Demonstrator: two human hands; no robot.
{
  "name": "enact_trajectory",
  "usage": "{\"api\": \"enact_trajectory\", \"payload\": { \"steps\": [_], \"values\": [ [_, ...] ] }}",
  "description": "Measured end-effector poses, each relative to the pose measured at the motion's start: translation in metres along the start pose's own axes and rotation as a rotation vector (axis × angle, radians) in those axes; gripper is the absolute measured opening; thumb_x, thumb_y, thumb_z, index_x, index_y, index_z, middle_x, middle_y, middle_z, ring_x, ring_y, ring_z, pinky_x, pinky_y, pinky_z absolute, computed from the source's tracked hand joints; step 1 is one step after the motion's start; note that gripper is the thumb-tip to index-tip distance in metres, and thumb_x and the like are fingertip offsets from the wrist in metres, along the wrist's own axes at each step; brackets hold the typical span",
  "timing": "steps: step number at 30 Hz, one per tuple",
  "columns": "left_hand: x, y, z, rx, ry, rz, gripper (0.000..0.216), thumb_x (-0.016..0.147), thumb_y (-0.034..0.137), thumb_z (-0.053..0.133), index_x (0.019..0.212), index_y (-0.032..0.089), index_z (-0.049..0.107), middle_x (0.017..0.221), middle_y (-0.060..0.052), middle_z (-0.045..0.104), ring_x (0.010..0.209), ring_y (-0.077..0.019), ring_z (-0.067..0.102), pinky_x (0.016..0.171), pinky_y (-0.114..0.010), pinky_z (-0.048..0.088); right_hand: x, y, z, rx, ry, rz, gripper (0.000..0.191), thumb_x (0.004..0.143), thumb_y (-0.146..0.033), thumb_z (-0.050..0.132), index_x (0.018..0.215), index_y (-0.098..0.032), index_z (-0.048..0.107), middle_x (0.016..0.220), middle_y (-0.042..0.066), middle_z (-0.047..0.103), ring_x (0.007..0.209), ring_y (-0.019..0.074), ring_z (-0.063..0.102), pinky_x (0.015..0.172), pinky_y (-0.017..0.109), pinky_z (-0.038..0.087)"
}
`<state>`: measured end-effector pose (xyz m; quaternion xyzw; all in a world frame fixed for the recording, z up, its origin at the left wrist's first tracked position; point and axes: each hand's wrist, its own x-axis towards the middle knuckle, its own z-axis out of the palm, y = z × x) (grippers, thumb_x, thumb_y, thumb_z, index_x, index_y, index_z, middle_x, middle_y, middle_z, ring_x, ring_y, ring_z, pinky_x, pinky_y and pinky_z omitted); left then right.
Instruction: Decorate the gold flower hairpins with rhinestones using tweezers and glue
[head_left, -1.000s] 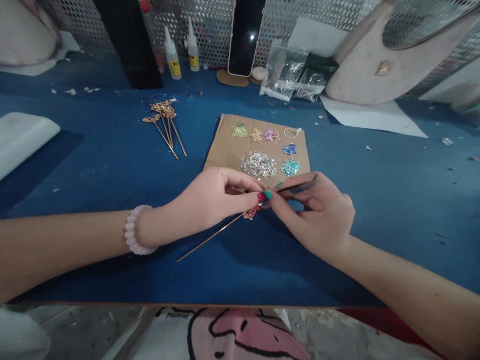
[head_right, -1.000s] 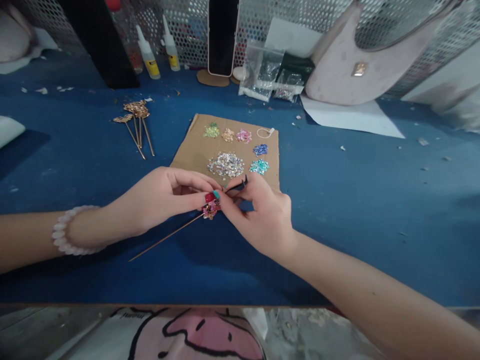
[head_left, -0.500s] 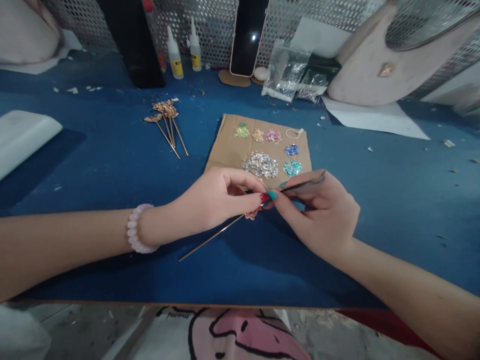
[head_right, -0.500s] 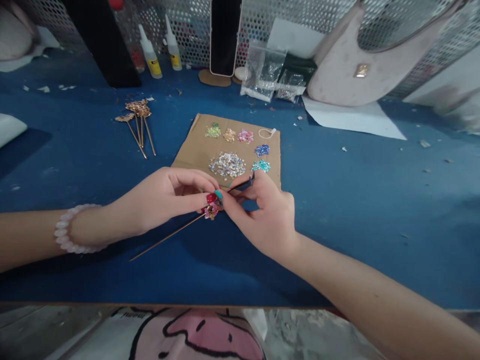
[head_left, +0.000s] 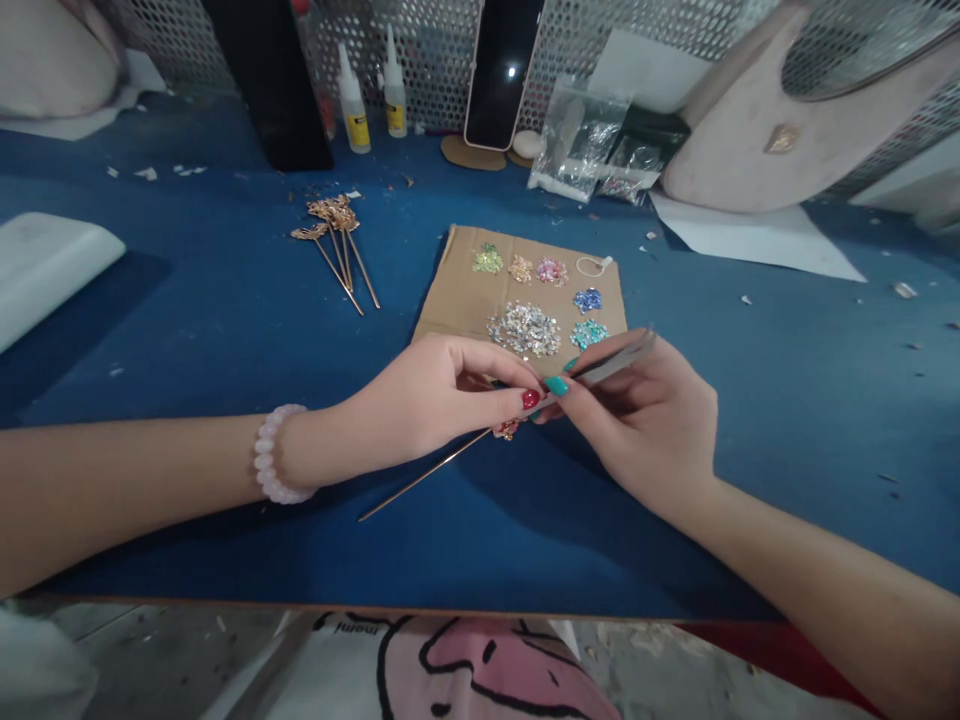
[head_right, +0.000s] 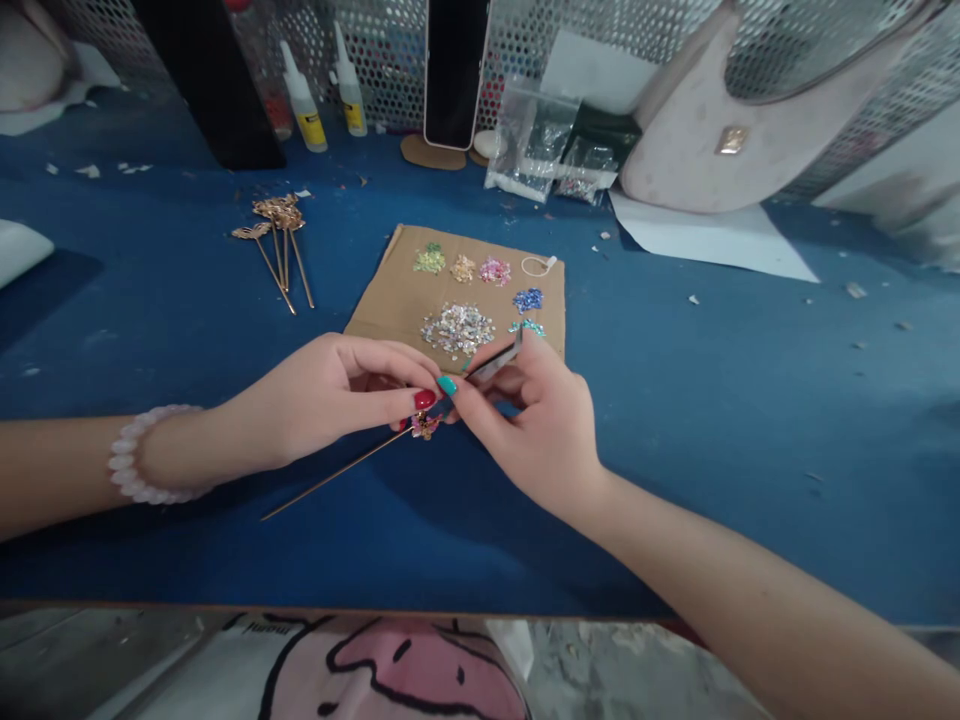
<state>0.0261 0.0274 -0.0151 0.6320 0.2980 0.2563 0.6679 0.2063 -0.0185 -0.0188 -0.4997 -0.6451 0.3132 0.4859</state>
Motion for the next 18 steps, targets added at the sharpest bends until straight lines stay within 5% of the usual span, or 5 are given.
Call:
{"api": "enact_trajectory", "payload": {
  "steps": [11,18],
  "values": [
    [-0.003,0.0,-0.003,0.115,-0.002,0.022,0.014,0.081,0.031,0.063,0.085,0.018,0.065,0.084,-0.003,0.067,0.071,-0.0141,0.062,0.059,-0.024,0.05,0.006,0.008,-0.005,0.426,-0.131,0.228,0.017,0.079,-0.027,0.069,0.083,-0.022,0.054,0.057,-0.005,0.066,0.047,0.0128,0.064,0.044,0.022,0.053],
    [-0.007,0.006,-0.003,0.251,-0.003,0.073,0.013,0.087,0.027,0.054,0.087,0.017,0.062,0.079,-0.002,0.067,0.066,-0.0121,0.06,0.053,-0.021,0.047,0.006,0.01,-0.006,0.458,-0.166,0.271,0.019,0.079,-0.032,0.069,0.084,-0.022,0.053,0.057,-0.004,0.066,0.047,0.0121,0.063,0.043,0.021,0.051]
  ]
}}
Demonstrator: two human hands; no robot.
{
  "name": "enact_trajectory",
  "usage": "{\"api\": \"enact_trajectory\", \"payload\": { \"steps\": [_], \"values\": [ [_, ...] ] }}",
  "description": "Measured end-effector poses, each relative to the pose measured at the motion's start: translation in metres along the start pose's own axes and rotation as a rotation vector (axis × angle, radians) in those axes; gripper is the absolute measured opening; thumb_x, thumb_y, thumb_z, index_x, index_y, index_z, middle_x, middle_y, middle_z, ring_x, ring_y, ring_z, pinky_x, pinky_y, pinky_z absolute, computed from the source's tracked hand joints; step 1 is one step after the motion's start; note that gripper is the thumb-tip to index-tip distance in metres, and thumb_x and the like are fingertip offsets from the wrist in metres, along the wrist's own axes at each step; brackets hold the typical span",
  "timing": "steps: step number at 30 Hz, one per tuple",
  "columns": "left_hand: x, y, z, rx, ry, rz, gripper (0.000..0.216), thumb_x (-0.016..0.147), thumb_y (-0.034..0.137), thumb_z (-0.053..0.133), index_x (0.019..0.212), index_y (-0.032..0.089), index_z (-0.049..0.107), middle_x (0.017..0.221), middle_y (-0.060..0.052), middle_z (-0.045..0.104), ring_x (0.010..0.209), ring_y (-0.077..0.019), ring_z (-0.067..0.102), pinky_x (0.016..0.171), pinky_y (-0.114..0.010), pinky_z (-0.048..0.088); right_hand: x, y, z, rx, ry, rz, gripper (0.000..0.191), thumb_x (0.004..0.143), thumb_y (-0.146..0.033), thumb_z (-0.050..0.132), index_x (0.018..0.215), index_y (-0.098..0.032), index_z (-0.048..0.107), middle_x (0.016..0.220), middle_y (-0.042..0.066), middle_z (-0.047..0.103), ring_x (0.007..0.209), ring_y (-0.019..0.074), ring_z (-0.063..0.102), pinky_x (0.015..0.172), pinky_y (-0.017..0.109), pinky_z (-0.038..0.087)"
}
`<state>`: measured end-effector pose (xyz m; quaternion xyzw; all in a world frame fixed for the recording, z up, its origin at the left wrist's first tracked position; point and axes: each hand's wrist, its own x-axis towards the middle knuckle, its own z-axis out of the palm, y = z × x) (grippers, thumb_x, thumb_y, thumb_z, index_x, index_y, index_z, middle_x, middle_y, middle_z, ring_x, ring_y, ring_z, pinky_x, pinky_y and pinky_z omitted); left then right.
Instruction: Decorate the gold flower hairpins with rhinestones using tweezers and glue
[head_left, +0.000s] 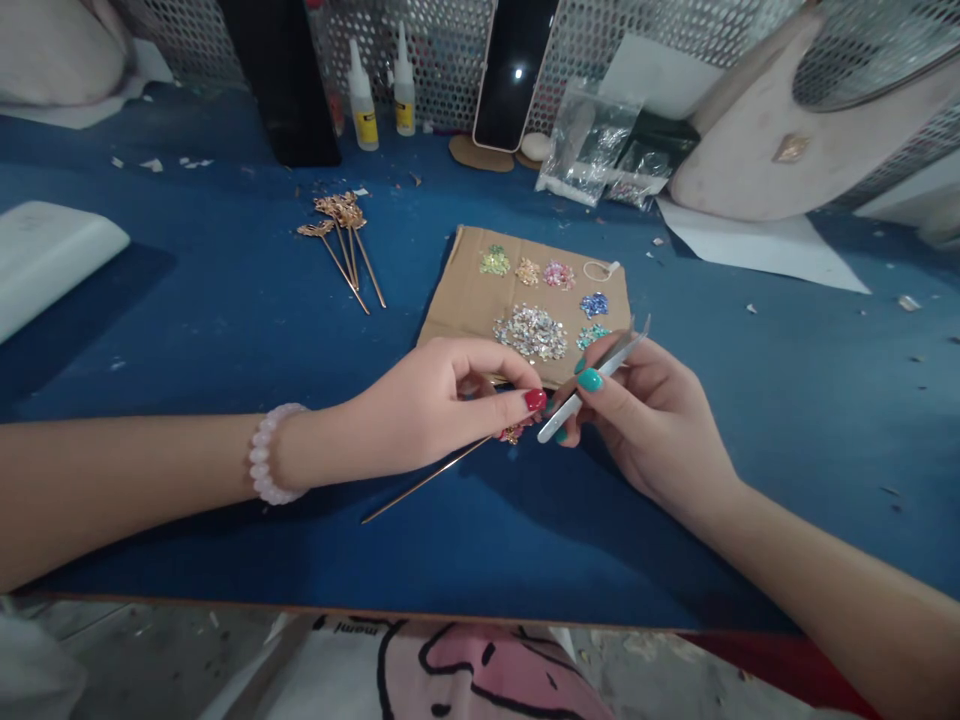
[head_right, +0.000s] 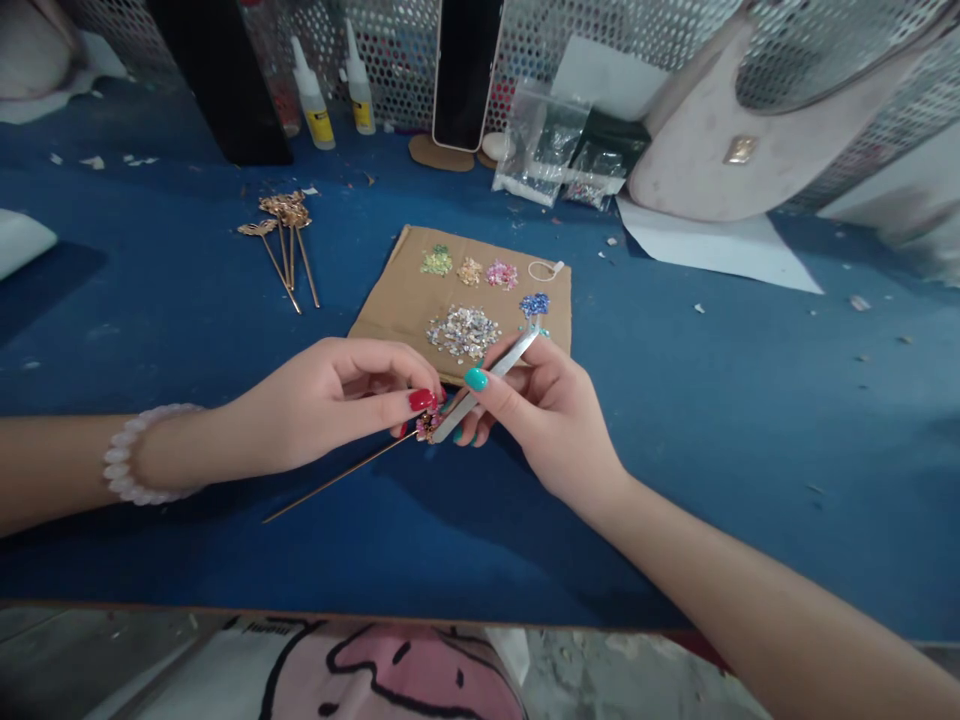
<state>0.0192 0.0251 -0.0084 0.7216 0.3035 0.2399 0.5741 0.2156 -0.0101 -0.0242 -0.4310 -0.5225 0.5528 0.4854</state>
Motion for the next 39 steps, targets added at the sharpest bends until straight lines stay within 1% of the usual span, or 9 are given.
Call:
{"api": "enact_trajectory", "payload": {
  "steps": [3,6,8,11,13,16,21,25,39],
  "values": [
    [-0.003,-0.001,-0.004,0.181,0.0,0.162,0.014,0.089,0.022,0.051,0.086,0.017,0.063,0.083,-0.001,0.065,0.068,-0.0099,0.059,0.055,-0.019,0.045,0.001,-0.001,-0.001,-0.029,-0.01,-0.001,0.018,0.079,-0.033,0.068,0.083,-0.022,0.054,0.057,-0.004,0.065,0.049,0.0122,0.064,0.044,0.021,0.051],
    [-0.005,-0.005,-0.009,0.432,-0.027,0.369,0.014,0.09,0.016,0.049,0.09,0.015,0.063,0.09,-0.002,0.063,0.08,-0.0102,0.058,0.069,-0.02,0.046,0.0,-0.004,-0.003,-0.171,-0.037,-0.059,0.017,0.078,-0.03,0.07,0.08,-0.022,0.056,0.062,-0.003,0.066,0.055,0.0126,0.065,0.051,0.022,0.054],
    [-0.005,-0.008,-0.014,0.577,-0.055,0.486,0.012,0.09,0.017,0.051,0.096,0.013,0.061,0.096,-0.004,0.063,0.089,-0.0131,0.057,0.08,-0.023,0.044,-0.001,-0.006,-0.005,-0.301,-0.08,-0.127,0.014,0.076,-0.025,0.072,0.078,-0.022,0.058,0.07,-0.001,0.068,0.064,0.013,0.067,0.059,0.023,0.055],
    [-0.003,-0.014,-0.02,0.698,-0.129,0.572,0.021,0.088,0.023,0.057,0.104,0.011,0.055,0.106,-0.009,0.061,0.099,-0.0176,0.053,0.09,-0.028,0.041,-0.001,-0.007,-0.009,-0.426,-0.124,-0.236,0.011,0.076,-0.017,0.07,0.076,-0.022,0.06,0.076,0.0,0.068,0.071,0.0126,0.066,0.065,0.023,0.054],
    [-0.001,-0.018,-0.023,0.709,-0.177,0.561,0.028,0.086,0.026,0.061,0.107,0.011,0.052,0.111,-0.01,0.059,0.104,-0.0188,0.051,0.092,-0.029,0.04,0.0,-0.006,-0.012,-0.465,-0.139,-0.275,0.011,0.076,-0.016,0.069,0.076,-0.022,0.061,0.074,-0.001,0.067,0.069,0.0122,0.064,0.064,0.024,0.053],
    [0.002,-0.022,-0.025,0.743,-0.186,0.535,0.031,0.084,0.027,0.063,0.11,0.013,0.051,0.111,-0.009,0.06,0.107,-0.0192,0.051,0.092,-0.029,0.039,0.0,-0.005,-0.016,-0.51,-0.157,-0.295,0.01,0.077,-0.016,0.069,0.076,-0.023,0.062,0.071,-0.002,0.065,0.067,0.0132,0.063,0.062,0.026,0.051],
    [0.003,-0.022,-0.026,0.846,-0.207,0.519,0.031,0.087,0.028,0.06,0.113,0.015,0.05,0.112,-0.007,0.061,0.112,-0.0195,0.05,0.09,-0.029,0.036,0.0,-0.004,-0.017,-0.541,-0.155,-0.281,0.01,0.077,-0.018,0.068,0.075,-0.025,0.061,0.07,-0.002,0.066,0.066,0.0162,0.063,0.061,0.031,0.049],
    [0.003,-0.021,-0.026,0.872,-0.218,0.501,0.028,0.088,0.029,0.058,0.113,0.017,0.05,0.113,-0.007,0.062,0.112,-0.0195,0.051,0.088,-0.028,0.035,0.0,-0.005,-0.015,-0.532,-0.141,-0.266,0.009,0.077,-0.021,0.068,0.074,-0.026,0.061,0.07,-0.001,0.066,0.066,0.018,0.063,0.059,0.033,0.049],
    [0.005,-0.023,-0.025,0.853,-0.209,0.501,0.031,0.085,0.029,0.061,0.112,0.018,0.052,0.11,-0.006,0.062,0.11,-0.0189,0.052,0.087,-0.027,0.035,-0.001,-0.003,-0.013,-0.513,-0.134,-0.279,0.01,0.077,-0.02,0.069,0.076,-0.027,0.062,0.071,-0.002,0.065,0.067,0.0165,0.062,0.061,0.031,0.048]
  ]
}}
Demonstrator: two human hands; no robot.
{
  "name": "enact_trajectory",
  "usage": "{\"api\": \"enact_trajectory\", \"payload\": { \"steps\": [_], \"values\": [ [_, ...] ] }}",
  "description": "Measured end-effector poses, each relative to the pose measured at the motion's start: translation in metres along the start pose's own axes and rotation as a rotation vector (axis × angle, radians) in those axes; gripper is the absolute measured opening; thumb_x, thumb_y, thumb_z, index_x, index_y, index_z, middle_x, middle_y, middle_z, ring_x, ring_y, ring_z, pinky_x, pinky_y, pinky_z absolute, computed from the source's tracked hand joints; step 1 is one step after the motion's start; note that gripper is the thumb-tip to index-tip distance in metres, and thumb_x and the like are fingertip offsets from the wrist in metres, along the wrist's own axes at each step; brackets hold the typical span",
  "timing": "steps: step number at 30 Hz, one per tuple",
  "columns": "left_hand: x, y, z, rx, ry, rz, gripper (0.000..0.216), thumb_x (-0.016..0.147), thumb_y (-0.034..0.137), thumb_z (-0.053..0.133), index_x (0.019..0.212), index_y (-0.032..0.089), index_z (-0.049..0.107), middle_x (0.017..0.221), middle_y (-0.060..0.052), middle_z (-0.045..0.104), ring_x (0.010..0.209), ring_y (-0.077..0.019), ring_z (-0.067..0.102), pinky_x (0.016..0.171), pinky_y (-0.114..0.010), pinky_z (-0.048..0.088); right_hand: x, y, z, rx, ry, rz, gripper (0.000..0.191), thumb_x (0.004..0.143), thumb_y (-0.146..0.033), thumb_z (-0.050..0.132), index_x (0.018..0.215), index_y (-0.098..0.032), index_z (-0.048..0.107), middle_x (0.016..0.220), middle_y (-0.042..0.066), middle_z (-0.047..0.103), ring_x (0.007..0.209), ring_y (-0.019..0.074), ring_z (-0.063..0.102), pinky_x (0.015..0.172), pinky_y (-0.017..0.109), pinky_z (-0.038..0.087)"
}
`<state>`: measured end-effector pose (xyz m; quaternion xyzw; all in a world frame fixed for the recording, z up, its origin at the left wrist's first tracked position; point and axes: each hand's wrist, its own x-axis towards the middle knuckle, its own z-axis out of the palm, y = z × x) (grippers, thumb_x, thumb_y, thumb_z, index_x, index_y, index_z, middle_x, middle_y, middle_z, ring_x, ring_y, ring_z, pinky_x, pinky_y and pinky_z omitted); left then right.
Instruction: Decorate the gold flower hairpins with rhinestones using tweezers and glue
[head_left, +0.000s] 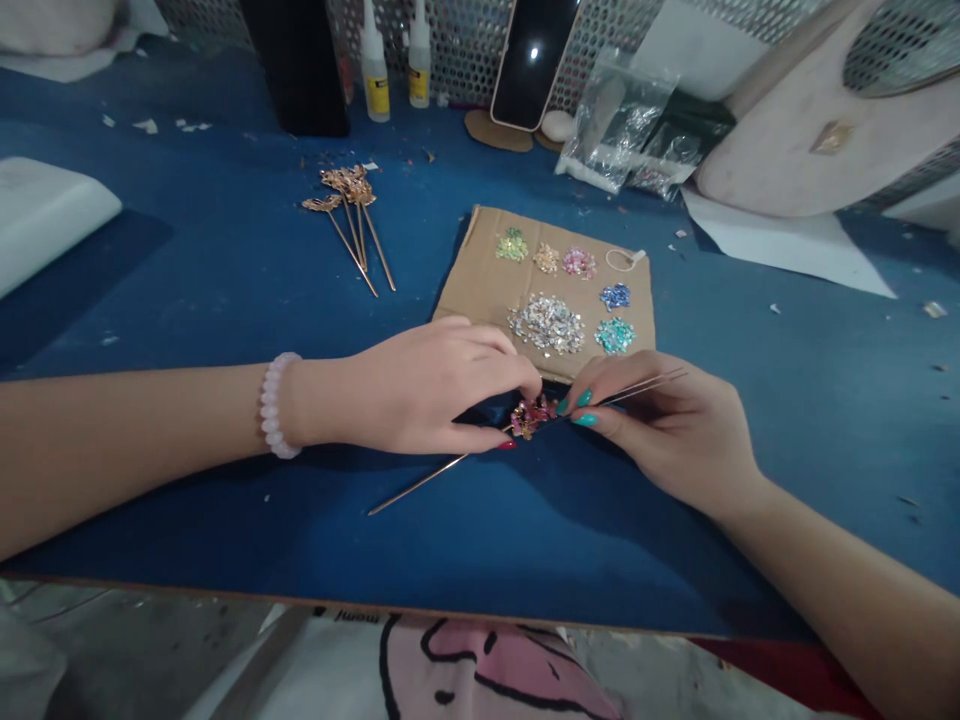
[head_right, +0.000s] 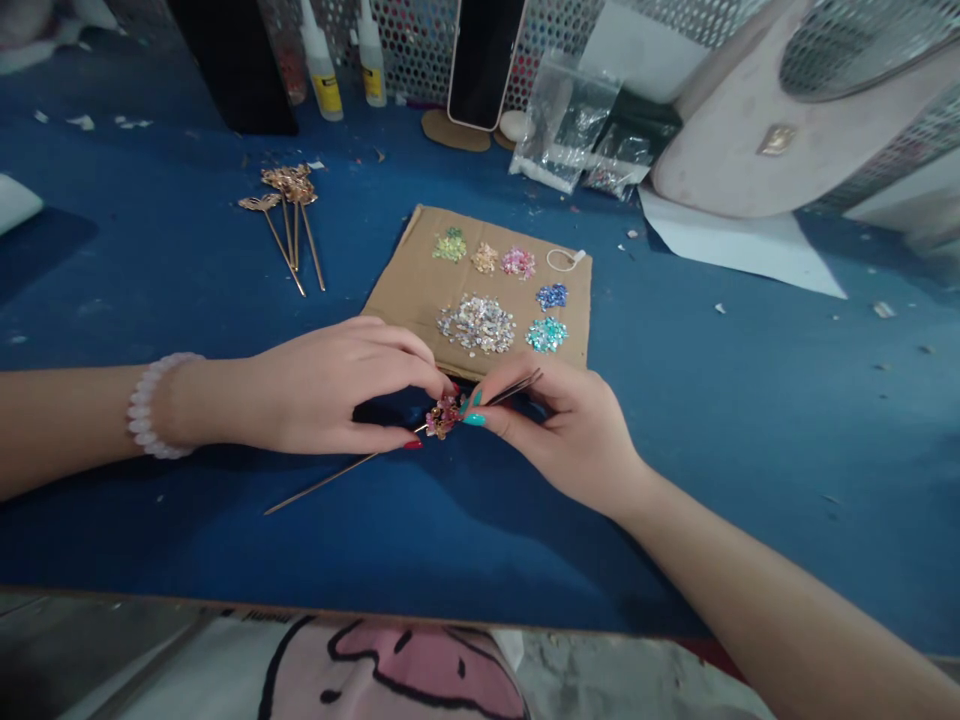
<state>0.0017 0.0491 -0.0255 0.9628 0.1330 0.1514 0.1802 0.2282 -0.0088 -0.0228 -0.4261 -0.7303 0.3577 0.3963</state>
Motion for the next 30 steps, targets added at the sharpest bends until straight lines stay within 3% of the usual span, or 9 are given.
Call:
{"api": "enact_trajectory", "payload": {
  "steps": [7,14,22,30],
  "values": [
    [0.0002,0.0003,0.0002,-0.001,0.006,-0.001,0.03,0.084,0.029,0.062,0.111,0.019,0.052,0.108,-0.005,0.063,0.109,-0.0192,0.053,0.087,-0.027,0.035,0.0011,0.0007,0.0006,-0.009,0.009,0.004,0.01,0.077,-0.02,0.068,0.076,-0.027,0.061,0.071,-0.002,0.064,0.067,0.0164,0.062,0.062,0.032,0.049],
    [0.0011,0.0,0.0,0.009,0.005,-0.005,0.029,0.084,0.03,0.061,0.11,0.02,0.052,0.108,-0.005,0.063,0.108,-0.0193,0.054,0.085,-0.027,0.035,0.0012,-0.0002,0.002,-0.035,0.029,0.062,0.01,0.077,-0.033,0.069,0.074,-0.028,0.061,0.071,0.0,0.065,0.066,0.0184,0.061,0.06,0.034,0.048],
    [0.0015,0.0006,-0.0005,-0.003,0.001,-0.007,0.029,0.084,0.029,0.062,0.109,0.019,0.053,0.107,-0.005,0.063,0.108,-0.0188,0.054,0.086,-0.027,0.035,0.0012,-0.0001,0.0022,-0.042,0.02,0.047,0.008,0.078,-0.028,0.069,0.075,-0.027,0.061,0.072,-0.001,0.065,0.067,0.0174,0.061,0.06,0.032,0.048],
    [0.0012,0.0006,-0.0009,-0.017,-0.003,-0.011,0.029,0.083,0.029,0.063,0.109,0.02,0.053,0.108,-0.005,0.063,0.108,-0.0191,0.053,0.087,-0.027,0.035,0.0015,0.0002,0.0033,-0.076,0.024,0.054,0.012,0.078,-0.034,0.068,0.075,-0.026,0.06,0.071,0.0,0.065,0.067,0.0178,0.061,0.061,0.033,0.049]
  ]
}}
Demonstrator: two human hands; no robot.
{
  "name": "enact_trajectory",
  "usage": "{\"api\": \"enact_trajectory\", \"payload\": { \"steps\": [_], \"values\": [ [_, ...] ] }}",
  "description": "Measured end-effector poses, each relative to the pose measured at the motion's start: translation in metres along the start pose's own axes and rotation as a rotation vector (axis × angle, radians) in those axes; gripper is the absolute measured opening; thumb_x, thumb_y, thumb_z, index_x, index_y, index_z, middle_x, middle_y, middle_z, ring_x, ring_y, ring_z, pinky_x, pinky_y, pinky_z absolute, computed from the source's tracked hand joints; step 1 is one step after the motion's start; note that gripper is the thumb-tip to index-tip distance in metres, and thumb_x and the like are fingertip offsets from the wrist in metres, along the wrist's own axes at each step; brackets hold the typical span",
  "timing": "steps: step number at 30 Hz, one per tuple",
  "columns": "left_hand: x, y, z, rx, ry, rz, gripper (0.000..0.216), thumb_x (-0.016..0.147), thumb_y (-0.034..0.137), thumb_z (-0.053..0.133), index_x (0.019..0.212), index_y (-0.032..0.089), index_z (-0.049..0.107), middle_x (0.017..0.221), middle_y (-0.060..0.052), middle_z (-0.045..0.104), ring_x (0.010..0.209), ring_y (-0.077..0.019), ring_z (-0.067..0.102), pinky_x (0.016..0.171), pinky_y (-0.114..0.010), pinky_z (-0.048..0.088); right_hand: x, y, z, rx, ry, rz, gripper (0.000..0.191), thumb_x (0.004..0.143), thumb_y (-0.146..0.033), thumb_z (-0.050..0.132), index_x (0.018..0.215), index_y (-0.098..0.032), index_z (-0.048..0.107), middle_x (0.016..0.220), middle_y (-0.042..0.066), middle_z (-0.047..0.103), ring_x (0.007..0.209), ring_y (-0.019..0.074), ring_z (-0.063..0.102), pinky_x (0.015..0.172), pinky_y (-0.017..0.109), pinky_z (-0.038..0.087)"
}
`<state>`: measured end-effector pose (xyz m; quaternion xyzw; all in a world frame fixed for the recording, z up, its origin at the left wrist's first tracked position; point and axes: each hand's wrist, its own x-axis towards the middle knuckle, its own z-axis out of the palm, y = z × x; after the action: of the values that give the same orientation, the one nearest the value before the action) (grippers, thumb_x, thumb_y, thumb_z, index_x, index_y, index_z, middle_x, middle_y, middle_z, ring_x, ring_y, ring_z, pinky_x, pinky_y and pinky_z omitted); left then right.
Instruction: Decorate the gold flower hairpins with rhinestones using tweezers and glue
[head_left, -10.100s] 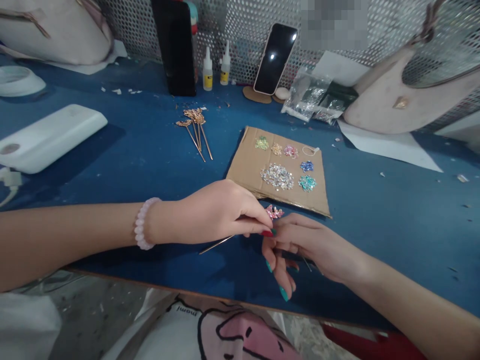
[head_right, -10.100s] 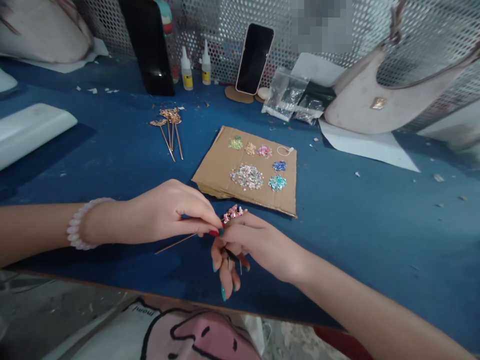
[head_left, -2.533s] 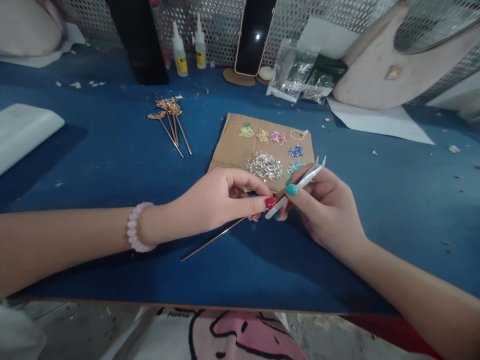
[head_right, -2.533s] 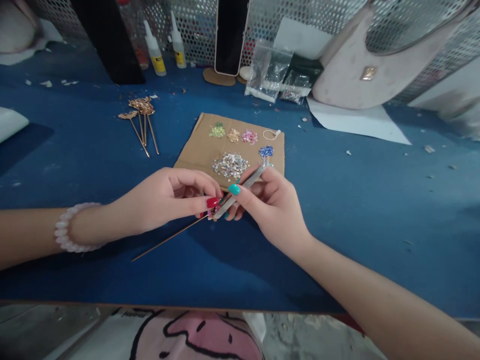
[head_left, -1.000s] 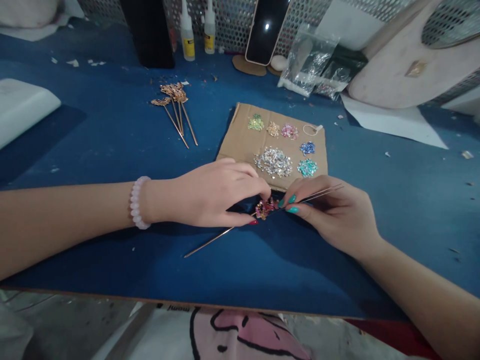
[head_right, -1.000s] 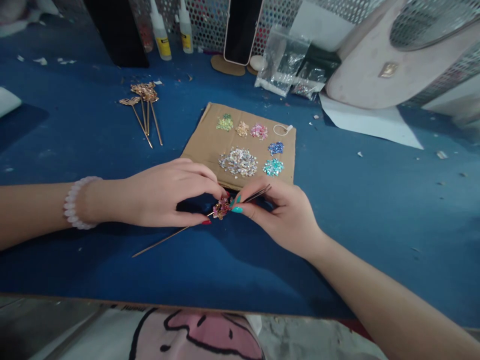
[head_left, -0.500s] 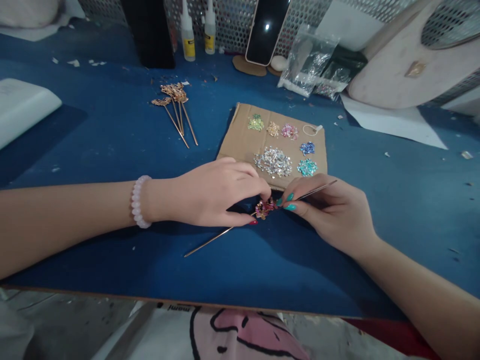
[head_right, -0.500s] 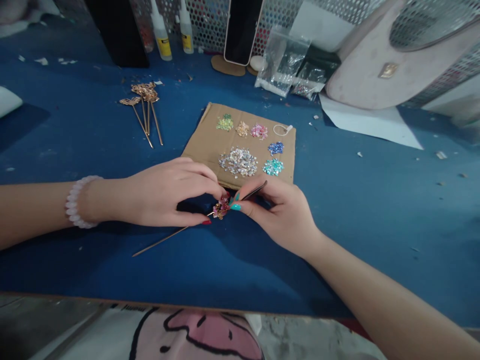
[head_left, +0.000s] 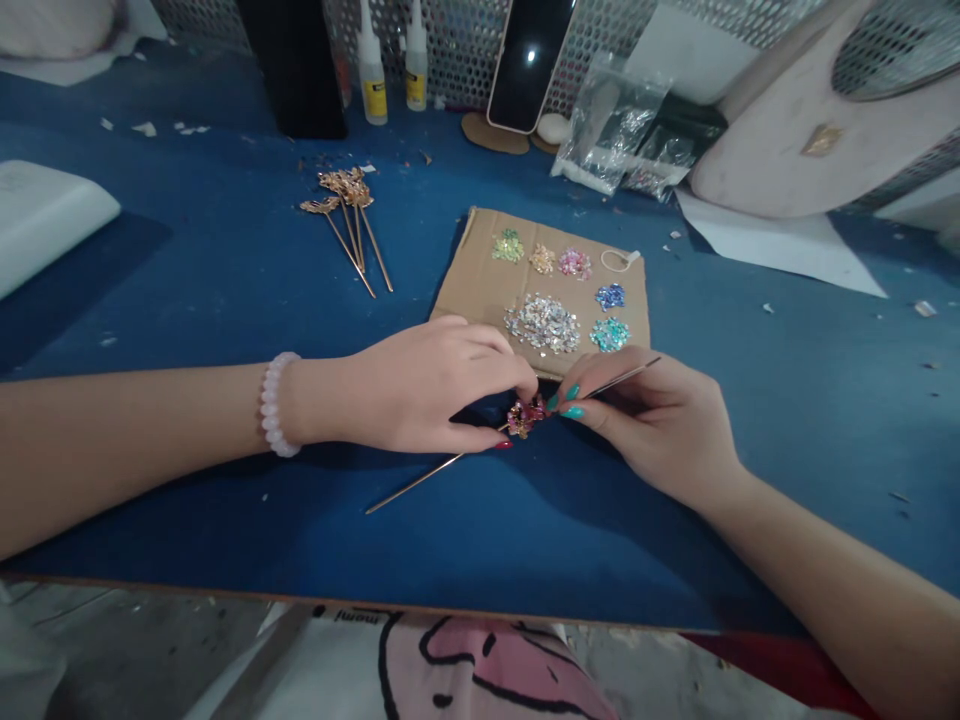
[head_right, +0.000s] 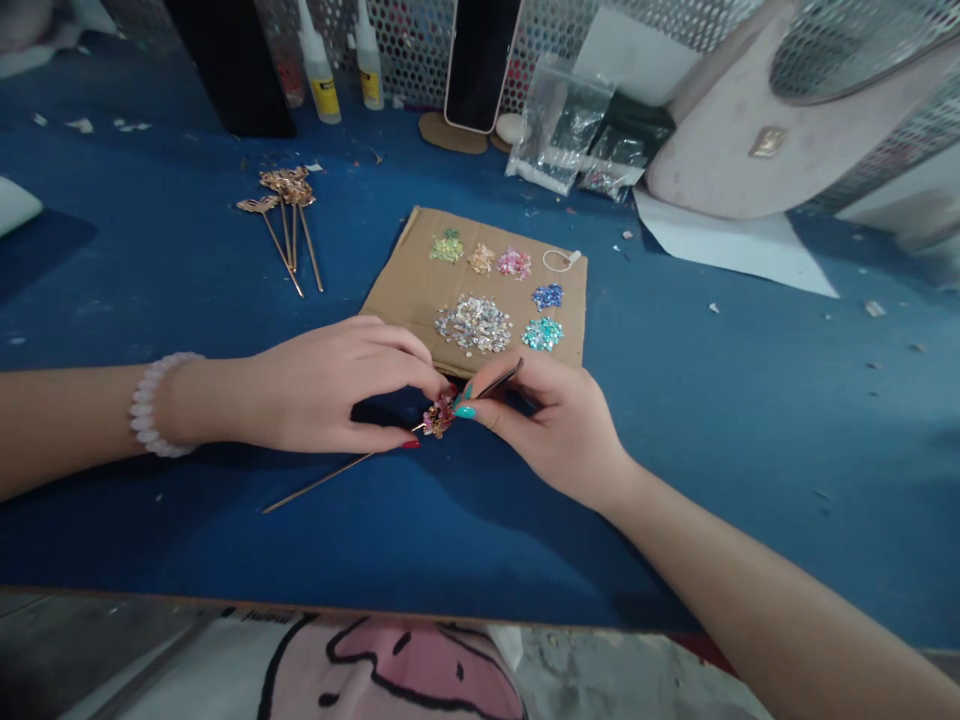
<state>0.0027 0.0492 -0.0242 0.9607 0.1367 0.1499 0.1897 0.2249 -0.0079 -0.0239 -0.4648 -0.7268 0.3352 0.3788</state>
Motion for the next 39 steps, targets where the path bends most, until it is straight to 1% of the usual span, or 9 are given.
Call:
{"api": "enact_trajectory", "payload": {
  "steps": [10,21,26,28,30,34,37,39],
  "values": [
    [0.0,0.0,0.001,0.016,-0.001,-0.004,0.03,0.083,0.03,0.064,0.109,0.02,0.054,0.107,-0.004,0.062,0.107,-0.0189,0.053,0.087,-0.026,0.034,0.001,0.001,0.0,0.03,-0.015,-0.014,0.007,0.079,-0.028,0.067,0.076,-0.026,0.06,0.073,-0.001,0.064,0.068,0.0171,0.061,0.063,0.033,0.049],
    [0.0,0.0,0.0,0.006,-0.001,-0.006,0.031,0.081,0.028,0.065,0.109,0.018,0.055,0.106,-0.005,0.063,0.107,-0.0194,0.054,0.086,-0.027,0.035,0.0,0.003,0.002,-0.008,-0.019,-0.017,0.009,0.08,-0.03,0.066,0.077,-0.024,0.06,0.072,0.0,0.063,0.069,0.0167,0.061,0.064,0.032,0.049],
    [-0.001,0.0,0.0,0.01,0.007,0.002,0.03,0.082,0.029,0.065,0.109,0.019,0.055,0.105,-0.003,0.063,0.107,-0.0181,0.053,0.086,-0.026,0.034,0.002,0.002,0.001,-0.002,-0.013,-0.011,0.011,0.079,-0.029,0.067,0.076,-0.021,0.061,0.071,0.0,0.064,0.069,0.0159,0.062,0.063,0.029,0.05],
    [0.0,0.0,0.0,0.002,0.004,-0.006,0.029,0.082,0.029,0.064,0.108,0.019,0.055,0.106,-0.003,0.063,0.108,-0.0177,0.053,0.087,-0.026,0.034,0.005,0.001,-0.002,0.046,-0.041,-0.013,0.011,0.078,-0.028,0.068,0.074,-0.02,0.062,0.07,0.0,0.064,0.067,0.0149,0.062,0.061,0.027,0.051],
    [0.0,0.001,0.0,-0.006,0.0,-0.008,0.029,0.083,0.028,0.064,0.109,0.019,0.055,0.107,-0.002,0.063,0.108,-0.0172,0.053,0.088,-0.026,0.034,0.007,0.0,-0.006,0.108,-0.099,-0.025,0.009,0.078,-0.025,0.068,0.073,-0.02,0.062,0.069,0.0,0.066,0.065,0.0137,0.063,0.06,0.025,0.052],
    [0.0,0.001,-0.001,-0.009,-0.003,-0.005,0.03,0.082,0.026,0.064,0.109,0.018,0.054,0.108,-0.001,0.063,0.108,-0.0167,0.053,0.088,-0.027,0.034,0.006,-0.002,-0.013,0.182,-0.223,-0.036,0.005,0.079,-0.019,0.067,0.078,-0.02,0.062,0.075,0.002,0.069,0.069,0.0129,0.066,0.063,0.023,0.055],
    [0.0,0.0,0.0,-0.007,0.002,-0.002,0.029,0.082,0.026,0.064,0.108,0.018,0.054,0.108,-0.003,0.063,0.108,-0.0175,0.053,0.087,-0.027,0.035,0.006,-0.003,-0.014,0.172,-0.248,-0.009,0.004,0.081,-0.02,0.065,0.081,-0.019,0.061,0.076,0.003,0.069,0.068,0.0128,0.067,0.063,0.022,0.055],
    [0.0,0.0,0.0,-0.013,0.006,-0.001,0.029,0.083,0.027,0.063,0.109,0.018,0.054,0.108,-0.003,0.062,0.108,-0.0178,0.053,0.087,-0.027,0.036,0.007,-0.003,-0.014,0.14,-0.252,0.005,0.007,0.083,-0.024,0.063,0.08,-0.018,0.061,0.074,0.003,0.068,0.066,0.0126,0.066,0.062,0.022,0.055]
  ]
}}
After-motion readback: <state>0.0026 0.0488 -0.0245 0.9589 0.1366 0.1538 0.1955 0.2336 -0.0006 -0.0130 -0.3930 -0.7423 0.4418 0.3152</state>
